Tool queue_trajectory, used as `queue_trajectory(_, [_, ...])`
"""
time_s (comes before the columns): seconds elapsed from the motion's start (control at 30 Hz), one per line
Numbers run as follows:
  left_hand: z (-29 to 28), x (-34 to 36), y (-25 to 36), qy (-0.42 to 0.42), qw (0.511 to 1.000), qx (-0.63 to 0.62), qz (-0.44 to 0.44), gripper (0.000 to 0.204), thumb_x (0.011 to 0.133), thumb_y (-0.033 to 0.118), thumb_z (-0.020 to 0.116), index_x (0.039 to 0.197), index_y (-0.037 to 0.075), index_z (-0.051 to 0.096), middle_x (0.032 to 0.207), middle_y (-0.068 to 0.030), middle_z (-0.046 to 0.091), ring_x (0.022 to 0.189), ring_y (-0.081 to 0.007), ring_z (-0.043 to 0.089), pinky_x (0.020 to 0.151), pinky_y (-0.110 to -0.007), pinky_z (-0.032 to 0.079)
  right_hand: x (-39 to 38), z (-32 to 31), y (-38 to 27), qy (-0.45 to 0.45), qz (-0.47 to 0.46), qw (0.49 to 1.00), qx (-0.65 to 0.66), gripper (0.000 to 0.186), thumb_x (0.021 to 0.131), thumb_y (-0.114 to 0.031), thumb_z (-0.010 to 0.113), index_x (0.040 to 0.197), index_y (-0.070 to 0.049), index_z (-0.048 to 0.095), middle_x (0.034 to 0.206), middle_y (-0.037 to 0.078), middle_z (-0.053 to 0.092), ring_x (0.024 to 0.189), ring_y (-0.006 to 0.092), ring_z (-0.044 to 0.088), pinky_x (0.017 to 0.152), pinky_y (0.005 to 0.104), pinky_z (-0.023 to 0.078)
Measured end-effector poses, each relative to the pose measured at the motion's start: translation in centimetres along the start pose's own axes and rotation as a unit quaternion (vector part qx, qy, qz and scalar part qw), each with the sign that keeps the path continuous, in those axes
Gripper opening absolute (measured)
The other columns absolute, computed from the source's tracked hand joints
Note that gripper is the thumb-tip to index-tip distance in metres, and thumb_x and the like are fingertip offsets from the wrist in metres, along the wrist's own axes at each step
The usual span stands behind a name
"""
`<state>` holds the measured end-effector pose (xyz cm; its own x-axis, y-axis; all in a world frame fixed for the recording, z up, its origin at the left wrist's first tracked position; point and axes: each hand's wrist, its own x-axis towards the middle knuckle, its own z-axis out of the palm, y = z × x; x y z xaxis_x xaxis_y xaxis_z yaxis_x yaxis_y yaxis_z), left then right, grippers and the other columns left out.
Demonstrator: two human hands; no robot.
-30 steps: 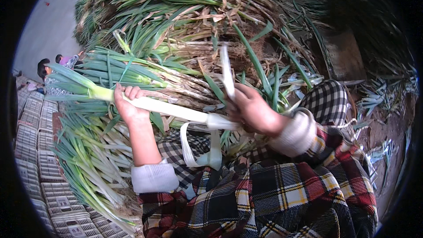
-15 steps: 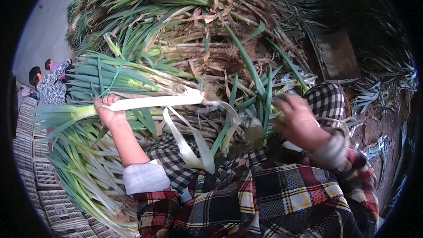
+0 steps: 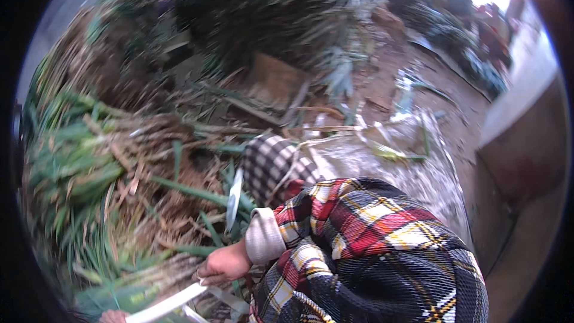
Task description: The person sits on the floor and peels the outer layers off individual leeks by hand, removing dry or damaged leaves. The cleaned leeks are placed into a nearby crate.
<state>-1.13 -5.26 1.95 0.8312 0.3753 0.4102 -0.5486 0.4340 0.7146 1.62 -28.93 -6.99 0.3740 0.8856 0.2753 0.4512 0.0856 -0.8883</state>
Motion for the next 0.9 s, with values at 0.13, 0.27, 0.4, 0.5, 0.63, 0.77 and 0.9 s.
queue_trajectory(0.13, [9.6,-1.5,-8.9,-0.112,0.979,0.087,-0.149,0.021,0.082,0.008,0.039,0.061,0.009,0.035,0.051,0.0002,0.035,0.039,-0.0077,0.033,0.036,-0.019,0.032,-4.0,-0.3,-1.6,0.149,0.01,0.982,-0.118,0.021,0.083,-0.016,0.044,0.092,0.002,0.043,0.074,0.021,0.05,0.07,0.0385,0.05,0.059,0.0442,0.04])
queue_trajectory(0.27, [16.9,-5.2,-14.7,-0.244,0.925,0.139,-0.257,0.021,0.082,0.008,0.039,0.061,0.009,0.035,0.051,0.0002,0.035,0.04,-0.0076,0.033,0.036,-0.019,0.032,-7.7,-2.5,-4.2,0.356,0.064,0.928,-0.088,0.015,0.08,-0.013,0.046,0.079,0.0,0.039,0.064,0.017,0.047,0.06,0.0347,0.049,0.054,0.0392,0.039])
queue_trajectory(0.4, [21.2,-8.6,-16.8,-0.348,0.869,0.158,-0.315,0.02,0.082,0.008,0.039,0.062,0.009,0.036,0.051,0.0003,0.035,0.04,-0.0075,0.033,0.037,-0.019,0.032,-11.0,-4.2,-3.4,0.574,0.172,0.796,0.08,0.028,0.088,-0.023,0.037,0.089,0.001,0.052,0.069,0.011,0.056,0.063,0.0171,0.052,0.062,0.0302,0.041])
queue_trajectory(0.5, [22.3,-8.7,-20.7,-0.41,0.827,0.161,-0.35,0.02,0.082,0.009,0.039,0.062,0.009,0.036,0.051,0.0004,0.035,0.04,-0.0075,0.033,0.037,-0.019,0.032,-13.7,-7.3,-1.9,0.672,0.156,0.68,0.248,0.032,0.088,-0.024,0.036,0.087,0.001,0.055,0.076,0.009,0.06,0.064,0.0154,0.054,0.069,0.0274,0.042])
queue_trajectory(0.63, [22.2,-9.6,-21.4,-0.418,0.818,0.172,-0.356,0.02,0.082,0.009,0.039,0.062,0.009,0.036,0.051,0.0004,0.034,0.04,-0.0074,0.033,0.037,-0.02,0.032,-21.0,-10.8,-0.5,0.744,-0.021,0.389,0.543,0.028,0.087,-0.022,0.035,0.102,-0.002,0.048,0.075,0.013,0.059,0.064,0.019,0.056,0.058,0.0334,0.047])
queue_trajectory(0.77, [22.7,-8.9,-22.0,-0.387,0.82,0.203,-0.369,0.02,0.082,0.009,0.039,0.063,0.009,0.036,0.051,0.0005,0.034,0.04,-0.0074,0.033,0.037,-0.02,0.032,-17.4,-12.5,-3.7,0.547,-0.024,0.836,0.032,0.032,0.082,-0.027,0.051,0.101,-0.002,0.053,0.094,0.01,0.057,0.085,0.0173,0.052,0.072,0.0279,0.043])
queue_trajectory(0.9, [23.9,-8.7,-21.4,-0.37,0.832,0.218,-0.35,0.019,0.082,0.01,0.039,0.063,0.009,0.036,0.051,0.0006,0.034,0.041,-0.0073,0.033,0.038,-0.02,0.032,-11.2,-8.2,-4.5,0.197,-0.069,0.974,0.092,0.04,0.083,-0.018,0.052,0.121,-0.008,0.043,0.102,0.008,0.056,0.088,0.0103,0.051,0.072,0.0212,0.043])
